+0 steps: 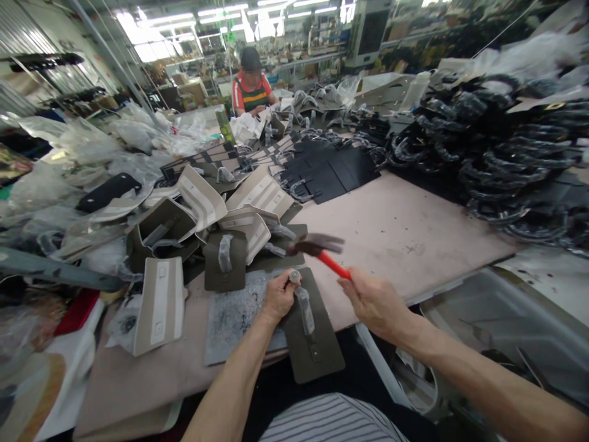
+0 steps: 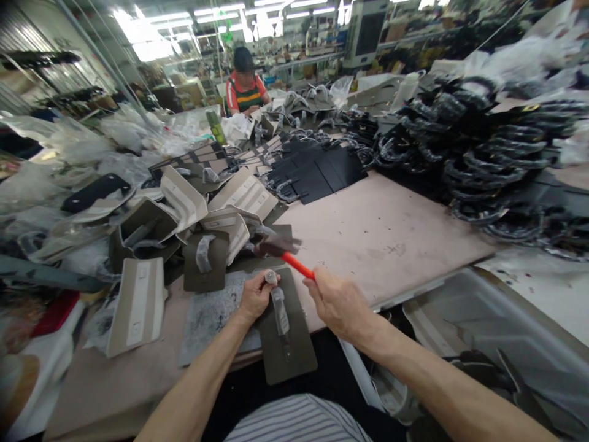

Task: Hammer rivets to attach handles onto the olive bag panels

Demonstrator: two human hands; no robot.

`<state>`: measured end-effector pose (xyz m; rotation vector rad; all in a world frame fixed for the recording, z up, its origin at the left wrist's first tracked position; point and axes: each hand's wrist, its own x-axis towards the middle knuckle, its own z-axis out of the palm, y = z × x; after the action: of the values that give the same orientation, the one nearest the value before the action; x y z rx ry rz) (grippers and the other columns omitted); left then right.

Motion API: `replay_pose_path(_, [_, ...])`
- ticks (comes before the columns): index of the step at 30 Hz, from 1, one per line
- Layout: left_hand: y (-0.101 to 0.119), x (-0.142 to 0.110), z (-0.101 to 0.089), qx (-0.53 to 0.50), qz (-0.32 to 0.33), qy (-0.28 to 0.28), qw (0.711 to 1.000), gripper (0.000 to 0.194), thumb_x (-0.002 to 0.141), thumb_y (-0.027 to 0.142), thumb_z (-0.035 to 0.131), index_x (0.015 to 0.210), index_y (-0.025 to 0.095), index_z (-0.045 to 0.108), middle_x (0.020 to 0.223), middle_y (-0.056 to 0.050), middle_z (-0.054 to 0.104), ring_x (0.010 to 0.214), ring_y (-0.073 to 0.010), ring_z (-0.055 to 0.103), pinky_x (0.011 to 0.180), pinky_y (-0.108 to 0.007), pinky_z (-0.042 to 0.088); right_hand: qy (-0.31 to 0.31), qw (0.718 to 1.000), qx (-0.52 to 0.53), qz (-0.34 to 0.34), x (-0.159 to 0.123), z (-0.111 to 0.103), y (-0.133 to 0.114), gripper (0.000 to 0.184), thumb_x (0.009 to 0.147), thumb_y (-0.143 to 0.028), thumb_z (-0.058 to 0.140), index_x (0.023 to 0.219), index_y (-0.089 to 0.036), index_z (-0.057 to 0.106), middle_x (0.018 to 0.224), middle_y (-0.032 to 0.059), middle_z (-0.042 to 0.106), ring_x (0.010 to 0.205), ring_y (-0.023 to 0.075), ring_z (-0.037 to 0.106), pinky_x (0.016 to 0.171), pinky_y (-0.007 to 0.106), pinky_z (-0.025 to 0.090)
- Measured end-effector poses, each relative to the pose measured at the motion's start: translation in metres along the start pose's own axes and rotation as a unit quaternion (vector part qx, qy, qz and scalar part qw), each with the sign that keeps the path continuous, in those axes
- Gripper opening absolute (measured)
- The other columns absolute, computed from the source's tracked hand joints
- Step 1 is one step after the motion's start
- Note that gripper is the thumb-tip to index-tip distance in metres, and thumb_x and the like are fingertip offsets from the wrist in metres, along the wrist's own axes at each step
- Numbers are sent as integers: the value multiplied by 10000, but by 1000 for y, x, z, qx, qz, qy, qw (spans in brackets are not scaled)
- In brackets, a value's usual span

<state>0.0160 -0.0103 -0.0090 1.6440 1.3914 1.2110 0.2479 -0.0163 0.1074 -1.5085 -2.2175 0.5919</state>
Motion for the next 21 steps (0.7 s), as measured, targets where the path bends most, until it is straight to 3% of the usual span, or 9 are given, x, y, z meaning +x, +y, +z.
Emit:
replay_pose_path(2, [0, 0, 0, 15, -7, 0, 1000, 151, 863, 220, 579, 940, 196, 708, 842, -34, 735, 768, -182, 674, 718, -283, 516, -82, 993, -80, -5, 3, -9, -2, 263, 966, -403, 398, 808, -210, 484, 630, 22, 559, 477, 116, 410, 504, 293, 217])
replay_pose_path(4, [0, 0, 0, 19, -7, 1, 1000, 150, 858, 211, 574, 924, 198, 707, 827, -28, 732, 759, -181, 671, 715, -283, 514, -85, 992, -95, -13, 9, -26, -10, 261, 969, -406, 412, 800, -220, 484, 604, 11, 548, 466, 117, 405, 500, 292, 211])
replay_pose_path(7, [3, 0, 0, 7, 3, 1, 1000, 151, 860, 197, 560, 899, 203, 706, 855, -28, 737, 810, -182, 678, 754, -282, 515, 97, 995, -12, -33, 14, -50, -28, 289, 993, -443, 350, 819, -239, 458, 609, 0, 529, 489, 129, 437, 509, 277, 272])
replay_pose_path(9, [5, 0, 0, 3, 5, 2, 1000, 154, 864, 192, 554, 894, 202, 705, 863, -31, 738, 824, -182, 680, 768, -283, 516, 227, 973, 36, -22, 12, -51, -35, 296, 1011, -438, 276, 889, -241, 461, 655, 11, 546, 522, 138, 478, 526, 275, 318])
replay_pose_path(10, [5, 0, 0, 3, 4, 4, 1000, 155, 865, 190, 554, 896, 200, 705, 866, -33, 739, 825, -182, 680, 772, -285, 516, 252, 967, 38, -22, 9, -46, -35, 306, 1014, -434, 255, 907, -237, 464, 659, 17, 547, 528, 143, 487, 529, 277, 325])
replay_pose_path(12, [5, 0, 0, 9, 0, 8, 1000, 144, 857, 189, 565, 888, 195, 706, 834, -31, 734, 788, -179, 673, 753, -283, 515, 184, 982, -8, -41, 1, -26, -26, 315, 1005, -421, 270, 861, -229, 473, 608, 16, 527, 490, 144, 462, 504, 283, 286])
replay_pose_path(14, [4, 0, 0, 19, -6, 5, 1000, 139, 845, 188, 577, 886, 193, 709, 778, -17, 717, 727, -169, 655, 705, -270, 504, 22, 995, -82, -44, -5, -7, -12, 297, 987, -403, 336, 796, -225, 477, 561, 10, 516, 444, 132, 423, 483, 288, 214])
replay_pose_path(16, [2, 0, 0, 23, -11, 1, 1000, 153, 838, 186, 579, 910, 196, 714, 744, -2, 699, 692, -161, 638, 672, -256, 489, -98, 986, -137, -9, -7, 3, 1, 275, 980, -395, 375, 813, -216, 501, 577, 16, 543, 451, 129, 431, 494, 292, 171])
replay_pose_path(21, [5, 0, 0, 8, -12, 9, 1000, 172, 838, 170, 567, 928, 202, 710, 813, -10, 715, 766, -169, 654, 732, -265, 496, -147, 983, -81, 77, -2, 14, 36, 327, 997, -427, 320, 853, -208, 515, 640, 19, 577, 547, 152, 495, 537, 281, 241])
